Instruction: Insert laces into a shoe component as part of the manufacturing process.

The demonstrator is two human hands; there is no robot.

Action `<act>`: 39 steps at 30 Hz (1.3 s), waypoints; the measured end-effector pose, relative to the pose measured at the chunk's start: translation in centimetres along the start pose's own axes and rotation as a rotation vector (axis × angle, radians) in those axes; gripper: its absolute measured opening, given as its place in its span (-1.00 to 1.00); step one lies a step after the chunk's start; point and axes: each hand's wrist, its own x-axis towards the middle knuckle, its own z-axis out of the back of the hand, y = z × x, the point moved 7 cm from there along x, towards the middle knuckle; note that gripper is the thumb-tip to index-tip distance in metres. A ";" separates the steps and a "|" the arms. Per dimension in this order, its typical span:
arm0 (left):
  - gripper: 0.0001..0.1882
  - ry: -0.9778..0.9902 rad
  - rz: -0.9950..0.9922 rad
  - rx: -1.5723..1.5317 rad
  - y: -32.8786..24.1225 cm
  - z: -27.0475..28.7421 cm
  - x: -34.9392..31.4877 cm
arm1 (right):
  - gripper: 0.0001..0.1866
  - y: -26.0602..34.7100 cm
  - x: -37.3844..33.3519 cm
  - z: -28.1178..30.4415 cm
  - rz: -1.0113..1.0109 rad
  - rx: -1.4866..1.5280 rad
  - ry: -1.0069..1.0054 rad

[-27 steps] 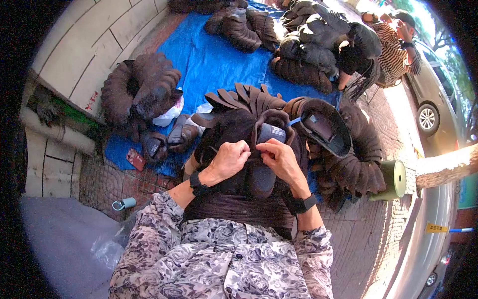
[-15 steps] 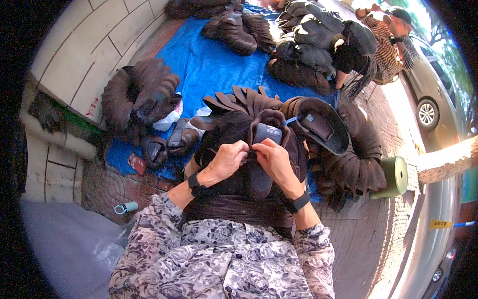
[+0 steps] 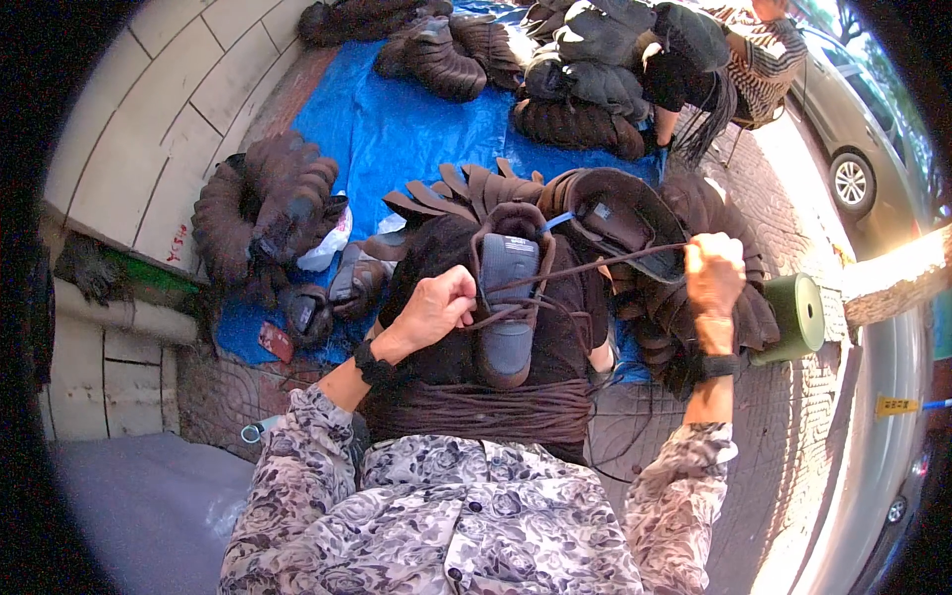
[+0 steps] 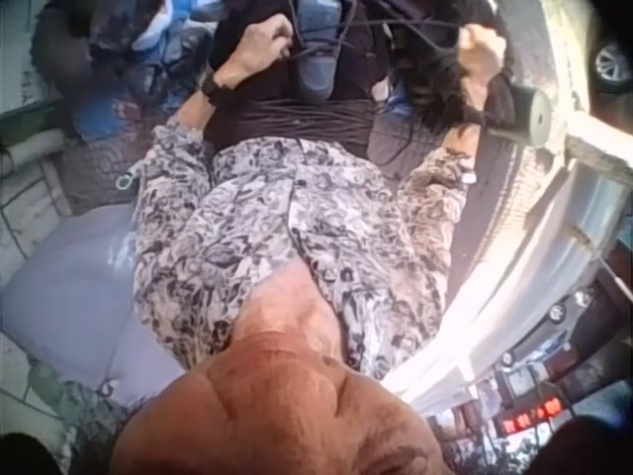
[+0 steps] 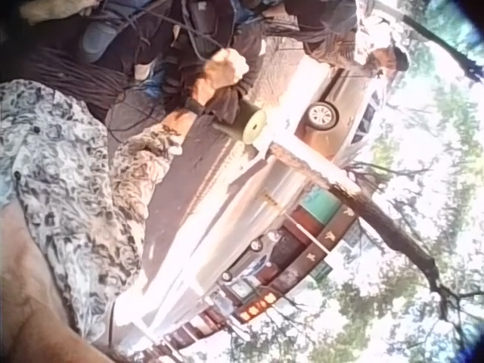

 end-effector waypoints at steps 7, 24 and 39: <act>-0.97 0.000 0.205 -0.231 1.3 0.0 -0.7 | -0.74 20.9 -3.0 1.8 0.492 0.576 0.132; -0.89 -0.229 -0.704 0.843 -6.4 -4.5 1.8 | -0.35 16.8 -1.7 0.4 0.546 0.758 0.307; -0.93 -0.399 -0.492 1.084 -7.5 3.1 -1.3 | -0.63 15.2 -1.6 -3.4 0.268 1.242 0.415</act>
